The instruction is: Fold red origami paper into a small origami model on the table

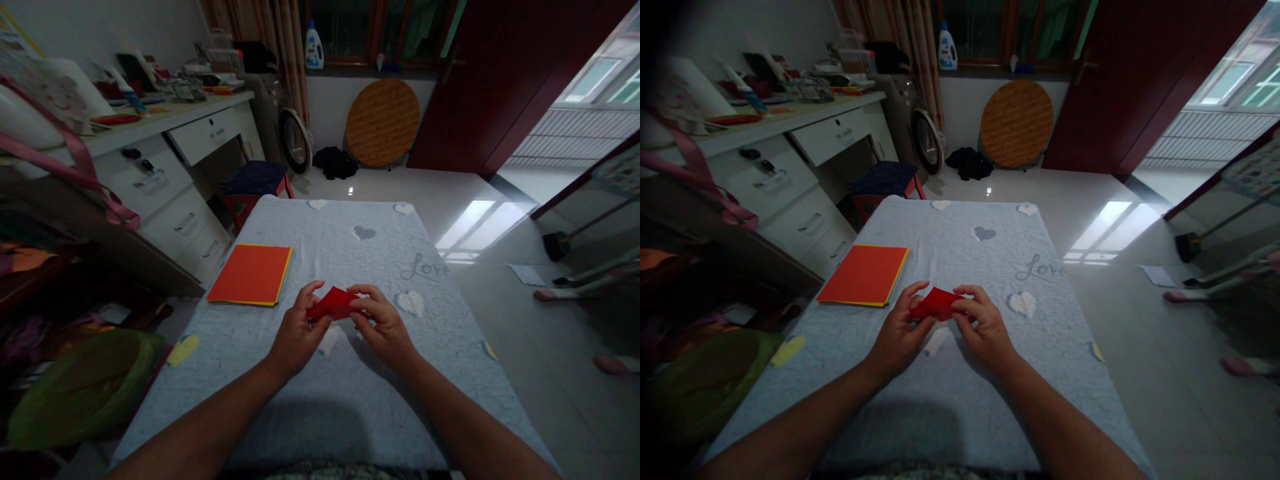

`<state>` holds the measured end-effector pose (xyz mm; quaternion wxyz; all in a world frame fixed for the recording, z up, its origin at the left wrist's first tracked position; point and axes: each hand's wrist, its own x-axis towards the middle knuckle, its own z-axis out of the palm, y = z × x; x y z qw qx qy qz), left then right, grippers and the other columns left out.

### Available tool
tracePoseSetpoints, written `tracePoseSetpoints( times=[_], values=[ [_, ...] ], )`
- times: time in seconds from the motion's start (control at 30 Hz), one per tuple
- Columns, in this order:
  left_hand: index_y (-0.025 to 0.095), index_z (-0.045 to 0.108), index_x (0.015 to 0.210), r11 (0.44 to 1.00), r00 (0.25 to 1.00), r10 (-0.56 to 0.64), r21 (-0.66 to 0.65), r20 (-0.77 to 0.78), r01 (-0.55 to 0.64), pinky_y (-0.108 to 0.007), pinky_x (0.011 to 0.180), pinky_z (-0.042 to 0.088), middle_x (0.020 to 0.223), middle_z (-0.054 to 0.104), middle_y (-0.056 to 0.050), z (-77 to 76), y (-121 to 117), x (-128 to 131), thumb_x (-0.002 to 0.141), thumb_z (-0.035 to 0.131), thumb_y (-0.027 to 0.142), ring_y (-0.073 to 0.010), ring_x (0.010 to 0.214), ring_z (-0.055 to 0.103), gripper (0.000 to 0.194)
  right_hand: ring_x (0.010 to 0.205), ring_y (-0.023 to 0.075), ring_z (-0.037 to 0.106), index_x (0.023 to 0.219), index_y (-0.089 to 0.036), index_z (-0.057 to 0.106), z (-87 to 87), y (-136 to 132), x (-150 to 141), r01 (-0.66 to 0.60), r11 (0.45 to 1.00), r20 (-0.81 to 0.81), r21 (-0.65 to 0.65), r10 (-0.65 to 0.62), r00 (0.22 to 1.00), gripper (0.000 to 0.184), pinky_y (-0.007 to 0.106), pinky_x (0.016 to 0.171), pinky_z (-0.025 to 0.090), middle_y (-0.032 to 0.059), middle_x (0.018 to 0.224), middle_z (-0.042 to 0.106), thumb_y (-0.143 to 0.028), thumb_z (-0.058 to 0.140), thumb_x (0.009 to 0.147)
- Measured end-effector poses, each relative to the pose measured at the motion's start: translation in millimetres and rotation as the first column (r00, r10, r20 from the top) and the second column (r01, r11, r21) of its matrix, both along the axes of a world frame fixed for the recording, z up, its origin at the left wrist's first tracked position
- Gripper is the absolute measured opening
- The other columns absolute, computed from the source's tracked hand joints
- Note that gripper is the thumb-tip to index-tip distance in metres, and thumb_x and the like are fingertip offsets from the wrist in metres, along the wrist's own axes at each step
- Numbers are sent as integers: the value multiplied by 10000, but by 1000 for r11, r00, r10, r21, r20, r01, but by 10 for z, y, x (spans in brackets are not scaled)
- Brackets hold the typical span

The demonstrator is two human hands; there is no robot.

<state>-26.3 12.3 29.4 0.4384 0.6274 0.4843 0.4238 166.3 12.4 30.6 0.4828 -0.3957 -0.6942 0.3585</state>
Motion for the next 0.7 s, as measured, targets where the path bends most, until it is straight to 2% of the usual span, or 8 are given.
tracePoseSetpoints(
  times=[0.13, 0.3, 0.4, 0.53, 0.7],
  values=[
    [223, 425, 1392, 1000, 1000, 9, 1, -10, -9, -284, 811, 503, 1005, 695, -28, 19, -9, -13, 898, 603, 273, -162, 850, 676, 527, 915, 161, 626, 1036, -245, 653, -2, -7, -5, 0, 1000, 2, -2, 0, 1000, 221, 250, 645, 543, 76, 1158, 590, -124, 522, 905],
    [235, 493, 1318, 999, 1000, 16, -32, -2, -16, -278, 802, 513, 1080, 701, -40, 17, -12, -6, 874, 643, 262, -174, 879, 687, 469, 887, 157, 614, 1189, -274, 549, -29, -21, -20, 33, 995, -51, -96, -38, 998, 339, 260, 642, 544, 71, 1179, 575, -131, 545, 881],
    [244, 422, 1379, 999, 998, 6, -47, 63, -3, -278, 789, 520, 1010, 713, -27, 1, -11, 4, 866, 651, 243, -170, 845, 693, 562, 849, 143, 599, 1118, -267, 528, -33, -23, -28, 109, 990, -66, -89, -115, 991, 289, 260, 641, 533, 66, 1200, 541, -139, 571, 863],
    [248, 387, 1417, 1000, 998, 9, -8, 70, -8, -261, 766, 517, 956, 698, -11, -33, -12, 8, 850, 663, 214, -141, 782, 674, 632, 780, 133, 549, 969, -237, 575, -13, -10, -15, 232, 973, 17, 4, -232, 973, 132, 263, 652, 503, 31, 1002, 516, -147, 578, 872],
    [277, 414, 1414, 1000, 999, -10, 7, 45, 10, -255, 739, 525, 1016, 675, -15, -66, -20, -3, 858, 653, 200, -132, 783, 663, 610, 767, 142, 541, 940, -229, 636, 7, 1, 11, 217, 974, 71, 62, -221, 973, 141, 266, 653, 463, 13, 873, 536, -122, 556, 897]
  ],
)
